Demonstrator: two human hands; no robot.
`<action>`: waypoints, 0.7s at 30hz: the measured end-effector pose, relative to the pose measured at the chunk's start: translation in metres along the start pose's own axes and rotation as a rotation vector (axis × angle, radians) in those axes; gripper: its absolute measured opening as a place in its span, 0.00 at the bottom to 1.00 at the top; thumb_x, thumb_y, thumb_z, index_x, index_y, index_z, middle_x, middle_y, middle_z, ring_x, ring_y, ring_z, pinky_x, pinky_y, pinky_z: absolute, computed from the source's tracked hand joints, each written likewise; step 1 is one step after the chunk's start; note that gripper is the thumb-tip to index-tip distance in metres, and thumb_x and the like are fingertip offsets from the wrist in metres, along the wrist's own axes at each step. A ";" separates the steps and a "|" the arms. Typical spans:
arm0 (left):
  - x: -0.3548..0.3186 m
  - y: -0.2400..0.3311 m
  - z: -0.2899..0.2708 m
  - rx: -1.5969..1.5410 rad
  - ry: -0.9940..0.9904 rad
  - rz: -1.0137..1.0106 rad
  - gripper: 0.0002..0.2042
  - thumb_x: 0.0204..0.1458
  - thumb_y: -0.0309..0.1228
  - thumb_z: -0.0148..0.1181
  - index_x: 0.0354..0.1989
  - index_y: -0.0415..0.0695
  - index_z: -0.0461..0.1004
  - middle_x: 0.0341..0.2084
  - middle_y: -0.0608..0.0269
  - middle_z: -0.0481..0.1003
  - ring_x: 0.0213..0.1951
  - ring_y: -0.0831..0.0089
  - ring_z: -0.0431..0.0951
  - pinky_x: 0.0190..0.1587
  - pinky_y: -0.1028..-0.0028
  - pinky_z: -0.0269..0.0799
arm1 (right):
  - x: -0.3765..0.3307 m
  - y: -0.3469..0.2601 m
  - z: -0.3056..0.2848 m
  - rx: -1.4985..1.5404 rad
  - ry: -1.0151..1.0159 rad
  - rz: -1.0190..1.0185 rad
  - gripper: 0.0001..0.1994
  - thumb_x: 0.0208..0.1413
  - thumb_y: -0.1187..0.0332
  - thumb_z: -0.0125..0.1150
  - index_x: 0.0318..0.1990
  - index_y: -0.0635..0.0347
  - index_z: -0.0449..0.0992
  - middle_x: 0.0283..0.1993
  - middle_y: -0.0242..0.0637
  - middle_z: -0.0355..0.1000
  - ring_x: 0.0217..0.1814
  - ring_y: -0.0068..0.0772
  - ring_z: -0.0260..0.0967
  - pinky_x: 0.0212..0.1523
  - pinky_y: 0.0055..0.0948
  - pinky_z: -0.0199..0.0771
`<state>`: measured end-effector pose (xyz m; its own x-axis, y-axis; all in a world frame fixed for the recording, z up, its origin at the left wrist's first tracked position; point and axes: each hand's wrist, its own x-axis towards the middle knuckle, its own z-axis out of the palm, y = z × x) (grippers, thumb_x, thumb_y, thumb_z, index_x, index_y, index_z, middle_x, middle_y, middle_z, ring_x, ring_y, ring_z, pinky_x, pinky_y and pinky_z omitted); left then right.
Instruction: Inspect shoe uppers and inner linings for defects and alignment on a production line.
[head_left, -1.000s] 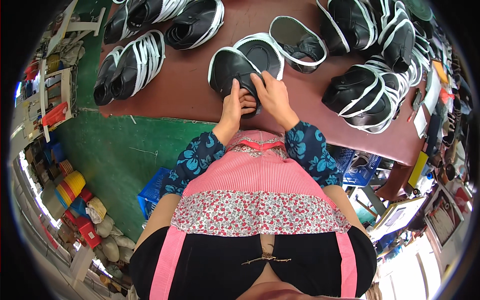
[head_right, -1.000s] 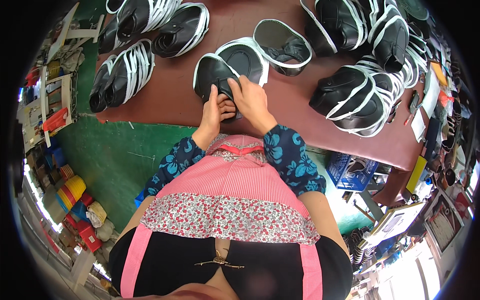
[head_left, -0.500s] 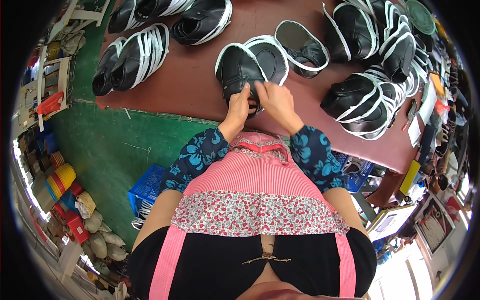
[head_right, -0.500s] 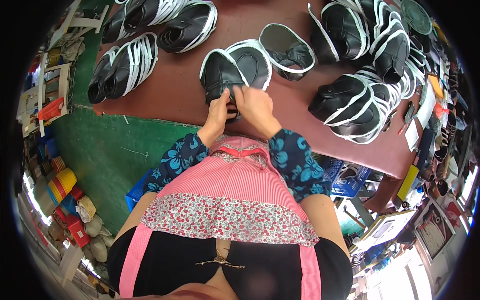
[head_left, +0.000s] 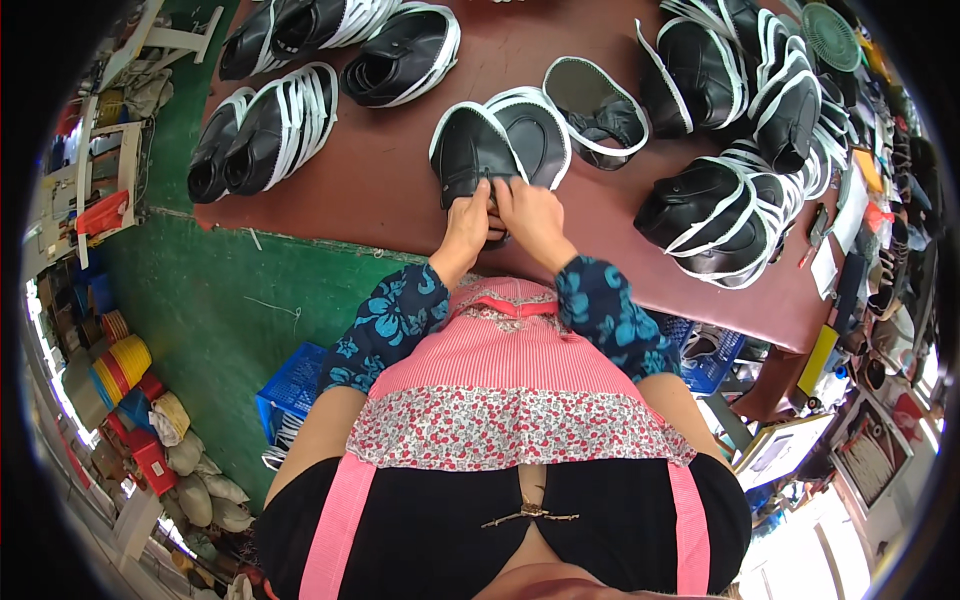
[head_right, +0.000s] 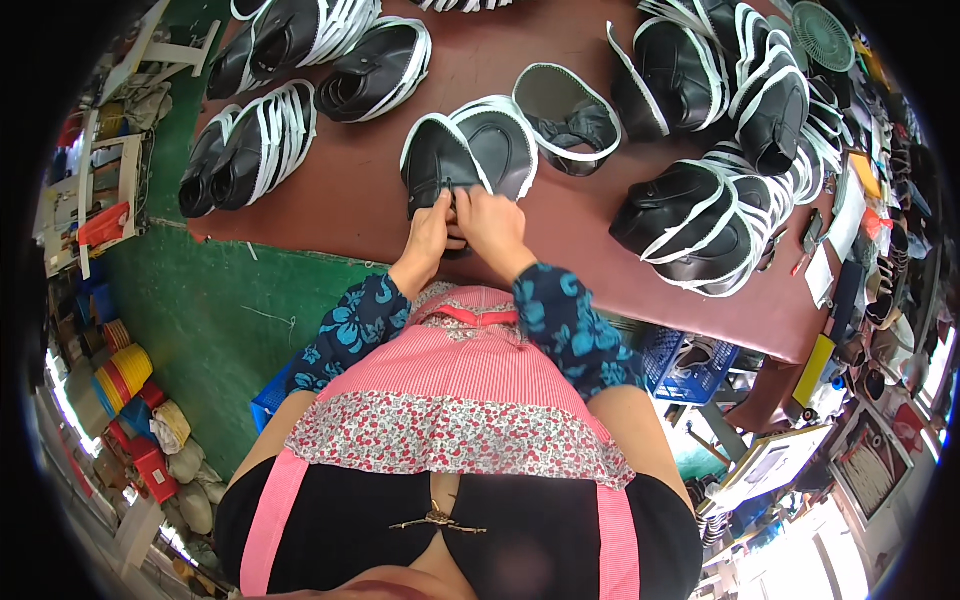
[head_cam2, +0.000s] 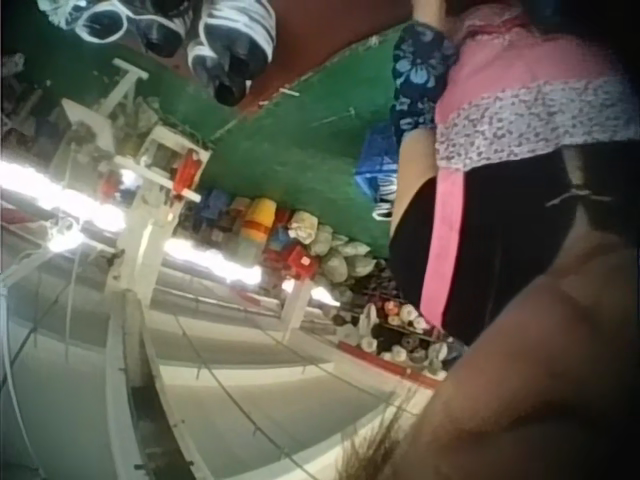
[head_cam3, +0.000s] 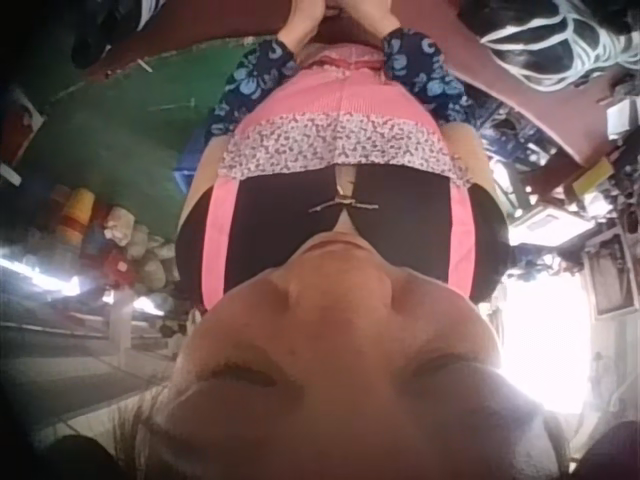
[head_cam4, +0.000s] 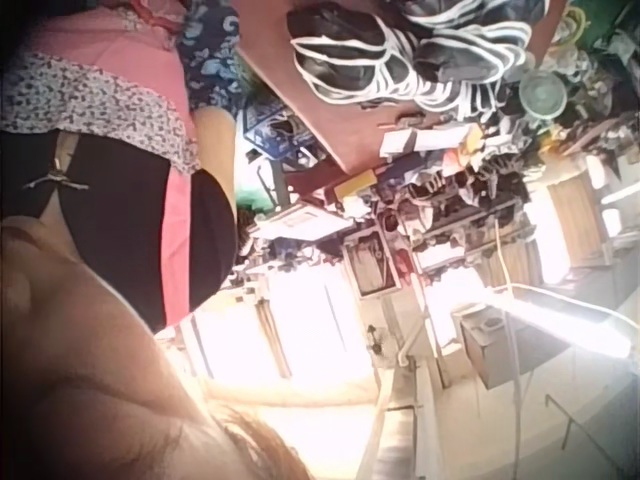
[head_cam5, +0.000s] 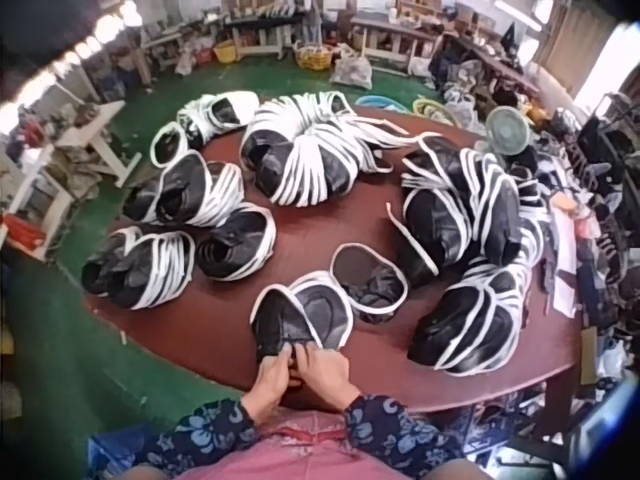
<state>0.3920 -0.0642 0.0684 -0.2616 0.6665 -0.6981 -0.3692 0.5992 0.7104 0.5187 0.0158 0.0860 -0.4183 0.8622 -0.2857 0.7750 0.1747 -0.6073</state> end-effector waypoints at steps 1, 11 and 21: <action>0.000 0.000 -0.003 -0.007 -0.021 -0.035 0.33 0.75 0.61 0.50 0.39 0.37 0.80 0.36 0.56 0.82 0.34 0.66 0.85 0.35 0.66 0.85 | -0.010 0.003 -0.004 -0.033 -0.025 0.019 0.25 0.74 0.47 0.55 0.34 0.59 0.84 0.35 0.59 0.83 0.39 0.71 0.82 0.44 0.63 0.83; -0.033 0.089 -0.021 -0.281 -0.058 0.162 0.11 0.64 0.28 0.74 0.48 0.34 0.82 0.41 0.62 0.85 0.38 0.78 0.85 0.42 0.74 0.82 | -0.067 0.025 -0.052 1.129 -0.509 0.179 0.20 0.82 0.54 0.53 0.54 0.63 0.83 0.48 0.35 0.85 0.47 0.26 0.82 0.49 0.29 0.78; -0.027 0.086 -0.021 -0.319 0.156 0.412 0.06 0.66 0.25 0.70 0.47 0.37 0.83 0.43 0.64 0.85 0.41 0.79 0.83 0.46 0.75 0.80 | -0.089 0.035 -0.045 0.570 -0.186 0.068 0.17 0.71 0.59 0.67 0.42 0.68 0.86 0.33 0.50 0.84 0.35 0.44 0.85 0.40 0.40 0.82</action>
<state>0.3487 -0.0395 0.1464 -0.5621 0.7293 -0.3901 -0.4540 0.1222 0.8826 0.6047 -0.0334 0.1238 -0.4922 0.7559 -0.4317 0.4484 -0.2049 -0.8700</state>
